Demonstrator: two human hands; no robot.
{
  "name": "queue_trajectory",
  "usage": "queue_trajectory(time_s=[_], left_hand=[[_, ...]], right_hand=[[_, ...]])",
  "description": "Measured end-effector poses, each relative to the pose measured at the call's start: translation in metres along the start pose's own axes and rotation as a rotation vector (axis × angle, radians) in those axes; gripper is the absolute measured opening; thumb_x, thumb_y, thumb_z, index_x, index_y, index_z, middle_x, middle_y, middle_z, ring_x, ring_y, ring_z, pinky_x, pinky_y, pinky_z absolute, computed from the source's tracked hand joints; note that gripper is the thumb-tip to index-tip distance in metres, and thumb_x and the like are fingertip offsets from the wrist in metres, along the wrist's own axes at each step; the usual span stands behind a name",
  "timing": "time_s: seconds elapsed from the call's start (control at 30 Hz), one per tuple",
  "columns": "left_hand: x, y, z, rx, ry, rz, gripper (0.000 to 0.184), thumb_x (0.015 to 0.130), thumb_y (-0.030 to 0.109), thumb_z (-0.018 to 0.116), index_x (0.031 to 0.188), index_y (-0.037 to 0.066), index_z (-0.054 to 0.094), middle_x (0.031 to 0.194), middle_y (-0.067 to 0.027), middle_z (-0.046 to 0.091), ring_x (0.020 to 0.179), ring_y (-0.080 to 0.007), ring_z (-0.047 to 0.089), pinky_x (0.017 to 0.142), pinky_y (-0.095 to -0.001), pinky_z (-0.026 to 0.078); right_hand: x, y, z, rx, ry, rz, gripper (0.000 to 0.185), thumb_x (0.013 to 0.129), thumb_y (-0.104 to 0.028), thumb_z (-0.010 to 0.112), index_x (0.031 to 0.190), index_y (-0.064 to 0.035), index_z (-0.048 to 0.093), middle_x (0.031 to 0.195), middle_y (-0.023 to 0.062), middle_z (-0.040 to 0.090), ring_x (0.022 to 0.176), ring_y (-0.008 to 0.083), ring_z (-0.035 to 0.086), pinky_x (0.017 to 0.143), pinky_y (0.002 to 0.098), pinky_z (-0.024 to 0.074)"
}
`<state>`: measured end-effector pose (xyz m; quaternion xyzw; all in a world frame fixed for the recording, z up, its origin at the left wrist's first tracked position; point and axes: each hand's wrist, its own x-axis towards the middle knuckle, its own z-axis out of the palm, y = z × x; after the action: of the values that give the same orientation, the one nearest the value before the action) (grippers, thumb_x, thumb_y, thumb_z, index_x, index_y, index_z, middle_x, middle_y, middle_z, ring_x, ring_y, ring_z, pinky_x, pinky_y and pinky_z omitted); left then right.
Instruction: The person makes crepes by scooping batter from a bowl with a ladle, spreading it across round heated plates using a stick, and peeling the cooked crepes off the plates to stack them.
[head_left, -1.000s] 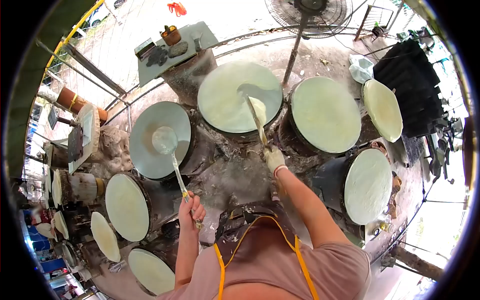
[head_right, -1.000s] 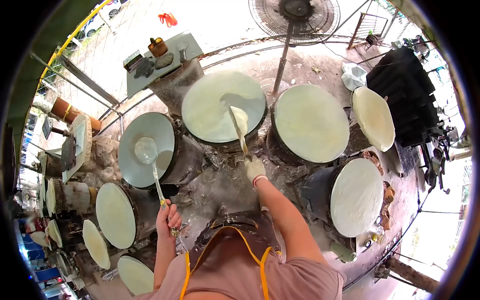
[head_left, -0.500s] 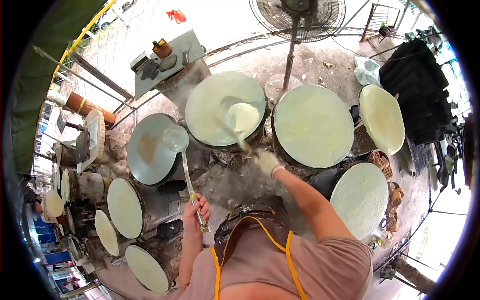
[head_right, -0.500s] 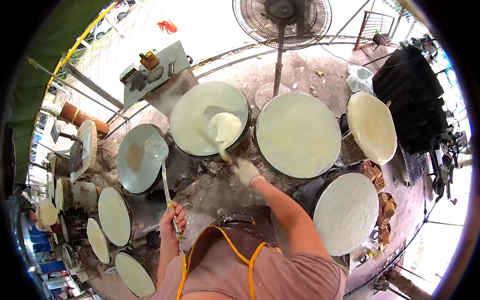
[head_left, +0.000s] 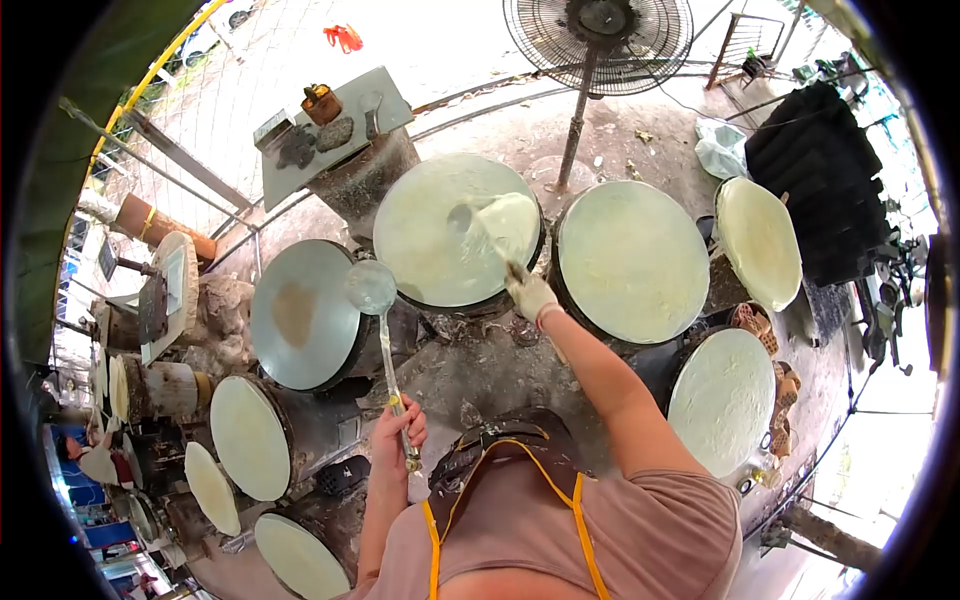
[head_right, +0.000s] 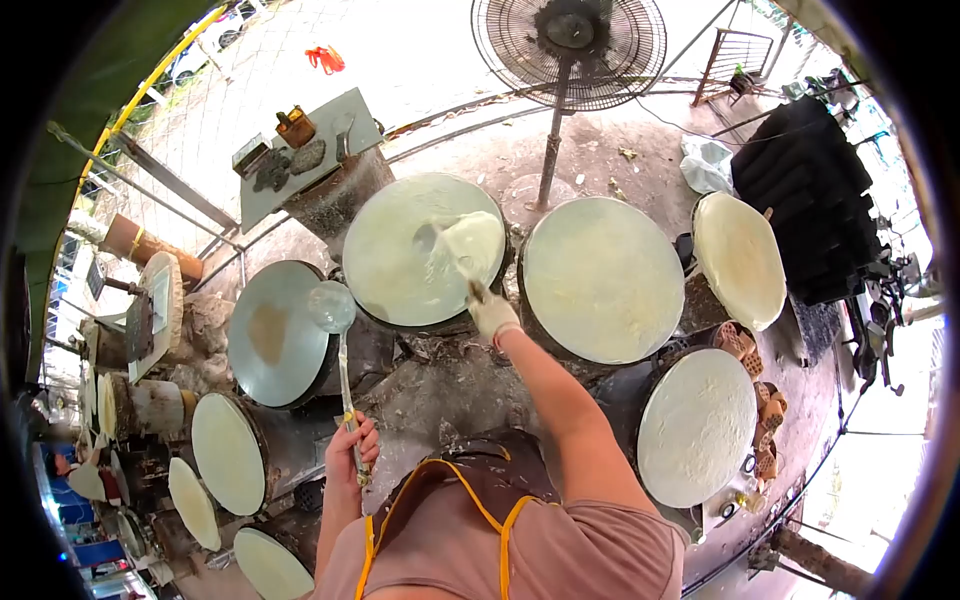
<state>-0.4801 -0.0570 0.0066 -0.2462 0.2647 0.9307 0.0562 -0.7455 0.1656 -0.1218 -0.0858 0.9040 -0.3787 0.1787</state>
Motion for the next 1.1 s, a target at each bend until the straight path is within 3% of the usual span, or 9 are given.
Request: queue_trajectory(time_s=[0.17,0.3,0.4,0.53,0.67,0.77,0.87,1.0,1.1], left_hand=[[0.003,0.017,-0.022,0.015,0.008,-0.074,0.022,0.081,0.001,0.053,0.101,0.004,0.047,0.078,-0.0049,0.044,0.058,-0.0125,0.040,0.046,-0.0232,0.035],[0.011,0.024,-0.031,0.000,0.001,-0.144,0.021,0.080,0.001,0.054,0.100,0.004,0.047,0.077,-0.0052,0.045,0.060,-0.0131,0.041,0.047,-0.0236,0.035],[0.018,0.022,-0.027,0.012,0.001,-0.164,0.020,0.080,0.000,0.053,0.100,0.003,0.047,0.077,-0.0055,0.045,0.060,-0.0131,0.041,0.048,-0.0235,0.035],[0.025,0.016,-0.018,-0.008,0.015,-0.188,0.018,0.081,-0.001,0.052,0.098,0.003,0.047,0.076,-0.0055,0.045,0.060,-0.0128,0.041,0.047,-0.0233,0.035],[0.034,-0.001,-0.005,-0.055,0.047,-0.198,0.015,0.083,0.000,0.051,0.096,0.003,0.046,0.075,-0.0054,0.045,0.059,-0.0119,0.042,0.045,-0.0226,0.035],[0.034,-0.012,0.002,-0.122,0.085,-0.212,0.013,0.085,0.002,0.050,0.097,0.004,0.047,0.076,-0.0057,0.046,0.057,-0.0111,0.041,0.043,-0.0217,0.034],[0.037,-0.020,0.001,-0.125,0.104,-0.226,0.012,0.086,0.004,0.050,0.098,0.005,0.048,0.075,-0.0055,0.046,0.053,-0.0102,0.040,0.042,-0.0217,0.034],[0.046,-0.020,0.004,-0.028,0.157,-0.240,0.008,0.089,0.009,0.050,0.096,0.007,0.048,0.068,-0.0024,0.044,0.044,-0.0084,0.037,0.037,-0.0220,0.031],[0.058,-0.011,0.020,0.133,0.226,-0.213,0.006,0.090,0.011,0.050,0.091,0.007,0.046,0.062,-0.0006,0.042,0.041,-0.0077,0.036,0.035,-0.0224,0.029]], right_hand=[[-0.033,0.025,0.056,0.907,0.542,0.217,0.038,0.089,-0.027,0.050,0.123,-0.0100,0.054,0.110,0.0121,0.063,0.099,0.0181,0.059,0.083,0.0272,0.0430],[0.010,0.019,0.093,0.819,0.412,0.195,0.036,0.087,-0.020,0.052,0.119,-0.0061,0.058,0.068,-0.0031,0.056,0.048,0.0039,0.036,0.044,0.0215,0.0290],[0.015,0.012,0.058,0.918,0.330,0.191,0.036,0.085,-0.017,0.051,0.117,-0.0021,0.058,0.070,-0.0032,0.057,0.050,0.0045,0.040,0.045,0.0214,0.0323],[-0.009,-0.002,0.058,0.576,0.458,0.259,0.035,0.086,-0.023,0.051,0.115,-0.0040,0.060,0.099,0.0126,0.066,0.092,0.0194,0.061,0.080,0.0306,0.0452],[0.046,-0.014,-0.014,0.177,0.172,0.079,0.035,0.086,-0.027,0.047,0.109,-0.0065,0.062,0.094,0.0209,0.064,0.088,0.0342,0.062,0.078,0.0390,0.0467],[0.078,0.075,0.028,-0.375,0.523,-0.240,0.033,0.086,-0.026,0.049,0.110,-0.0081,0.062,0.084,0.0172,0.066,0.073,0.0255,0.063,0.070,0.0335,0.0482],[0.049,0.041,0.022,0.324,0.055,-0.005,0.030,0.086,-0.022,0.051,0.110,-0.0087,0.063,0.077,0.0123,0.066,0.068,0.0202,0.061,0.063,0.0330,0.0471],[0.108,0.070,0.006,-0.614,0.291,-0.658,0.029,0.089,-0.018,0.050,0.112,-0.0047,0.061,0.070,0.0107,0.062,0.054,0.0136,0.053,0.050,0.0280,0.0424],[0.111,0.085,0.028,-0.153,0.206,-0.448,0.032,0.091,-0.022,0.050,0.118,-0.0053,0.058,0.063,0.0013,0.053,0.048,0.0071,0.043,0.044,0.0258,0.0350]])
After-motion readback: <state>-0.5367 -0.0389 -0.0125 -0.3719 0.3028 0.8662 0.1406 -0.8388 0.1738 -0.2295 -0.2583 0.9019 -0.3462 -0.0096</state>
